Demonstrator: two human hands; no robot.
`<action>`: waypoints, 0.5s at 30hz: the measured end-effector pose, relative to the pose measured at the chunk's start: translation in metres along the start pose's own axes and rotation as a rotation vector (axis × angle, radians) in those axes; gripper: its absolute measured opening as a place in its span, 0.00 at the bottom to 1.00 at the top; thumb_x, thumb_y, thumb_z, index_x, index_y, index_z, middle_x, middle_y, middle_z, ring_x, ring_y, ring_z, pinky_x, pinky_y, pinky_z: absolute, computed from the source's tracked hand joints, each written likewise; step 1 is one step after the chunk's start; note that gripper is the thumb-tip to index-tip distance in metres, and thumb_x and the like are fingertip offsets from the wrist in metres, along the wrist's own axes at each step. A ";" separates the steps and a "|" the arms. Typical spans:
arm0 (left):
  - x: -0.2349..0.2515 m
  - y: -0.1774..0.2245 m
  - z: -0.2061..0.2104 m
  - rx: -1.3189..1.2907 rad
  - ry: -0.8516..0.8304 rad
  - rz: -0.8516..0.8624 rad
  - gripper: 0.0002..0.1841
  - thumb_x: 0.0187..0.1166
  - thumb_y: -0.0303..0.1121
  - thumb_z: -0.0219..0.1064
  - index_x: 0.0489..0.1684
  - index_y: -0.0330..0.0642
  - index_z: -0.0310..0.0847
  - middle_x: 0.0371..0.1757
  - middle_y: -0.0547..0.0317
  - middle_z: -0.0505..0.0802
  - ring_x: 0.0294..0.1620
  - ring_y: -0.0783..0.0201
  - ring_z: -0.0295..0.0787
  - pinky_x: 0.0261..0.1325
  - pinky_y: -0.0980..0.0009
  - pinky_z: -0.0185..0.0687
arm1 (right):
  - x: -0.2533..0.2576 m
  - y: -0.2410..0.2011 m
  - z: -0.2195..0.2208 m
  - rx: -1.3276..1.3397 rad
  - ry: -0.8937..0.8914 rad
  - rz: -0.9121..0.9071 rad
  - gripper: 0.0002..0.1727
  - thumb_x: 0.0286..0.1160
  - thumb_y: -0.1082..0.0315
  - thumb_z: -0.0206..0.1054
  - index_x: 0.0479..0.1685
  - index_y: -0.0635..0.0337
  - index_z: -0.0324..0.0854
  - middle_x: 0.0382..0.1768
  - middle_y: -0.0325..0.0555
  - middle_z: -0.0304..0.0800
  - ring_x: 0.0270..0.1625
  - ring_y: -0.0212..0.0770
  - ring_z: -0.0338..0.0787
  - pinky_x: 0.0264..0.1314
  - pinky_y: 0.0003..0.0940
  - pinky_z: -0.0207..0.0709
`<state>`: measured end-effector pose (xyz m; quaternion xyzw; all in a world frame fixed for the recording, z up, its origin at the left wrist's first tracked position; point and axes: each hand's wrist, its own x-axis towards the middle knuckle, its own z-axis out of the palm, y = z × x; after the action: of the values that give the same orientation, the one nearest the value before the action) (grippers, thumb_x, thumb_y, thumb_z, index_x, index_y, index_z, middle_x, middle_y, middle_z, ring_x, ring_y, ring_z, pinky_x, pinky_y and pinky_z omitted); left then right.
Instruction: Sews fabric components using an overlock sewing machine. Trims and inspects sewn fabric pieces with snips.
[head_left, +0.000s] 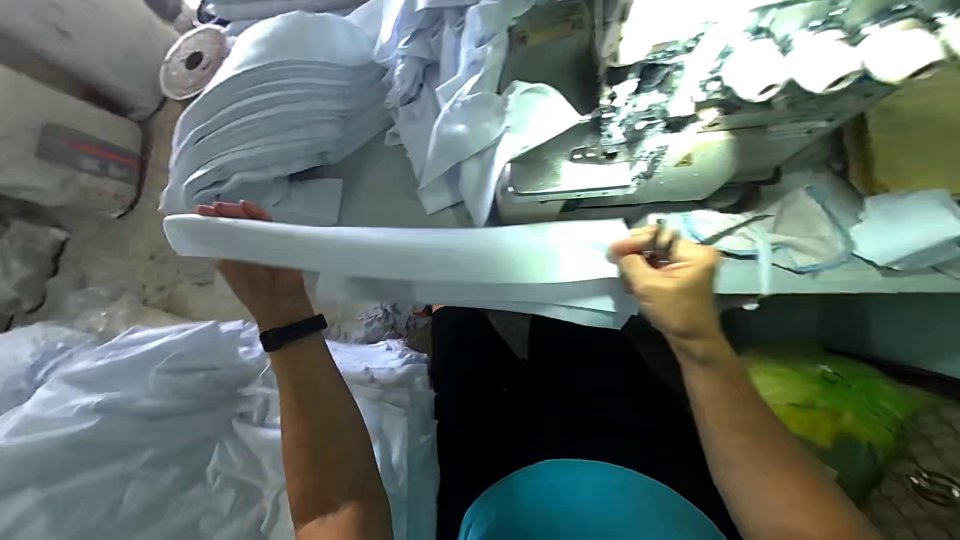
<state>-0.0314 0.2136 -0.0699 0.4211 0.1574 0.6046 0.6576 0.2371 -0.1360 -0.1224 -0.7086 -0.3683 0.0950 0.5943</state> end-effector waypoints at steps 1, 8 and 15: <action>0.000 -0.007 0.020 -0.022 -0.136 -0.027 0.24 0.97 0.40 0.29 0.48 0.49 0.76 0.40 0.67 0.94 0.49 0.70 0.92 0.61 0.73 0.86 | 0.001 0.000 0.001 -0.065 -0.061 -0.016 0.10 0.71 0.81 0.61 0.41 0.70 0.88 0.45 0.47 0.90 0.41 0.23 0.86 0.44 0.17 0.80; -0.098 -0.067 0.159 0.570 -1.081 -0.103 0.02 0.74 0.25 0.72 0.35 0.35 0.88 0.52 0.59 0.93 0.57 0.72 0.89 0.62 0.72 0.86 | 0.013 -0.033 -0.008 0.187 -0.231 -0.171 0.07 0.70 0.68 0.74 0.37 0.64 0.92 0.44 0.38 0.91 0.37 0.17 0.84 0.37 0.10 0.78; -0.108 -0.072 0.188 0.557 -1.088 -0.336 0.02 0.72 0.21 0.74 0.35 0.37 0.89 0.37 0.62 0.94 0.35 0.77 0.90 0.38 0.82 0.86 | 0.012 -0.037 -0.006 0.191 -0.179 -0.268 0.11 0.63 0.67 0.82 0.33 0.66 0.90 0.45 0.41 0.92 0.38 0.18 0.84 0.38 0.09 0.77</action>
<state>0.1272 0.0517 -0.0444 0.7929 0.0160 0.1288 0.5953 0.2344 -0.1320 -0.0837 -0.5821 -0.5001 0.1121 0.6312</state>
